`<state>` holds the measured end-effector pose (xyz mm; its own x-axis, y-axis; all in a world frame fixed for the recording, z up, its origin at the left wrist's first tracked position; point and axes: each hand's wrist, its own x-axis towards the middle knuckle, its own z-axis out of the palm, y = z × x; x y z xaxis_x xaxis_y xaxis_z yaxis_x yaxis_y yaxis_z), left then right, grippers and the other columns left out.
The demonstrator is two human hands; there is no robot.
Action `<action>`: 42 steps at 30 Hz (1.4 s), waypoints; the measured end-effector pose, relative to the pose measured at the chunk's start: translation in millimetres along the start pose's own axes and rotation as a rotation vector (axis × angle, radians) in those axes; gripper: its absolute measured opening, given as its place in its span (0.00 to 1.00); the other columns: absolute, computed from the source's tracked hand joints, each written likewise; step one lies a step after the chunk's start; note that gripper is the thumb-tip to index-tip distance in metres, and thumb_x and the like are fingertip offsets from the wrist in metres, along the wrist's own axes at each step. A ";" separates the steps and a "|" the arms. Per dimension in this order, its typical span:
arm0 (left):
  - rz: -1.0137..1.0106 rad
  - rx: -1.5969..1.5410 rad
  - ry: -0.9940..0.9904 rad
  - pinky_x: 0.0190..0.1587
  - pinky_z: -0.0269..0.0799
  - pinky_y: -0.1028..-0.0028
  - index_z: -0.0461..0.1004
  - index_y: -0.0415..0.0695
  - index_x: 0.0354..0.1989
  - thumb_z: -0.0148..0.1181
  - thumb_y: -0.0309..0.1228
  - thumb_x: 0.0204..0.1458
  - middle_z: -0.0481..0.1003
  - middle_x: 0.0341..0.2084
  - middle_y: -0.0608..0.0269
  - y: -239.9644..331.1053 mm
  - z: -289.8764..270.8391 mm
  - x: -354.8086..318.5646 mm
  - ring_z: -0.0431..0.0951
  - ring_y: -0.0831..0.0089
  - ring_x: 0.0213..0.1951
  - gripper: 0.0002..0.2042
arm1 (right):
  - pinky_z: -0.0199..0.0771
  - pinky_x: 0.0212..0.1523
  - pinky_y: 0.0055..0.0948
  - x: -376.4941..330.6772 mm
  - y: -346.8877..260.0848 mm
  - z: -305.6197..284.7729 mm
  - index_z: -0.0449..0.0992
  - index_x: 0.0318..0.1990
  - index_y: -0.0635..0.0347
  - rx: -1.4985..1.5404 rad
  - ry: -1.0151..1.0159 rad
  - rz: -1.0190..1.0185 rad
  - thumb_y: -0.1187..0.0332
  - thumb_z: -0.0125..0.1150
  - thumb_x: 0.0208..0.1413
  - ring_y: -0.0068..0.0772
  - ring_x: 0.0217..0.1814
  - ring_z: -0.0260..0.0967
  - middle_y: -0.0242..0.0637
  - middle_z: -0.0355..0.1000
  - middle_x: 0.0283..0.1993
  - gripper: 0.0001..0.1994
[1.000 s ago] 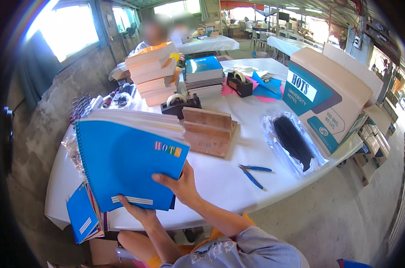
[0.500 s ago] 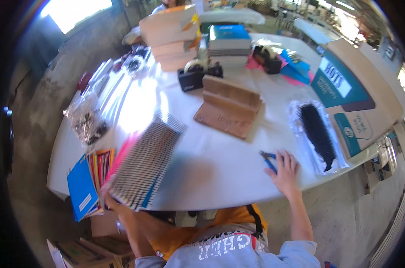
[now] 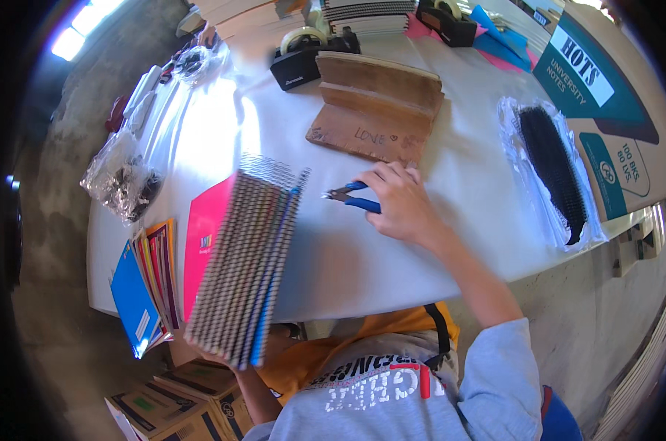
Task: The person trims the excess spiral coils from stacks of notebooks using pliers and then places the notebooks into a cardboard box.
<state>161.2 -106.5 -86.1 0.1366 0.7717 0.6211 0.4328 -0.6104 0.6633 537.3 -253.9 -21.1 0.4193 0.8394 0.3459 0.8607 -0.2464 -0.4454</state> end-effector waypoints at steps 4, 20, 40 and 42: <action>0.262 0.058 0.051 0.53 0.63 0.59 0.64 0.45 0.45 0.58 0.31 0.50 0.70 0.38 0.60 22.1 2.8 2.6 0.71 0.62 0.44 0.15 | 0.58 0.53 0.38 15.6 -12.4 -6.5 0.71 0.45 0.53 0.210 0.000 0.052 0.77 0.60 0.34 0.43 0.49 0.63 0.38 0.68 0.42 0.24; 0.348 0.056 0.024 0.54 0.63 0.58 0.63 0.45 0.46 0.58 0.33 0.51 0.70 0.38 0.60 27.8 1.0 3.8 0.70 0.62 0.44 0.16 | 0.59 0.53 0.41 20.1 -6.2 20.8 0.72 0.47 0.52 0.240 -0.008 -0.013 0.70 0.62 0.38 0.38 0.52 0.65 0.36 0.68 0.43 0.22; 0.359 0.014 -0.056 0.54 0.63 0.57 0.62 0.46 0.46 0.58 0.34 0.51 0.69 0.38 0.61 32.1 8.5 -4.5 0.70 0.63 0.44 0.17 | 0.71 0.41 0.36 11.4 15.8 19.6 0.74 0.39 0.56 -0.095 -0.234 -0.010 0.70 0.64 0.38 0.41 0.40 0.71 0.41 0.71 0.33 0.16; 0.367 0.044 -0.080 0.54 0.63 0.56 0.61 0.46 0.47 0.58 0.35 0.52 0.69 0.39 0.61 37.5 8.6 -6.8 0.70 0.63 0.44 0.17 | 0.68 0.46 0.37 9.3 14.3 20.7 0.73 0.37 0.56 -0.083 -0.287 0.076 0.70 0.63 0.38 0.40 0.43 0.69 0.39 0.71 0.35 0.14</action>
<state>184.2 -133.0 -69.1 0.3581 0.5152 0.7787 0.3798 -0.8422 0.3826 547.5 -239.6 -41.3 0.3950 0.9167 0.0610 0.8555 -0.3428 -0.3880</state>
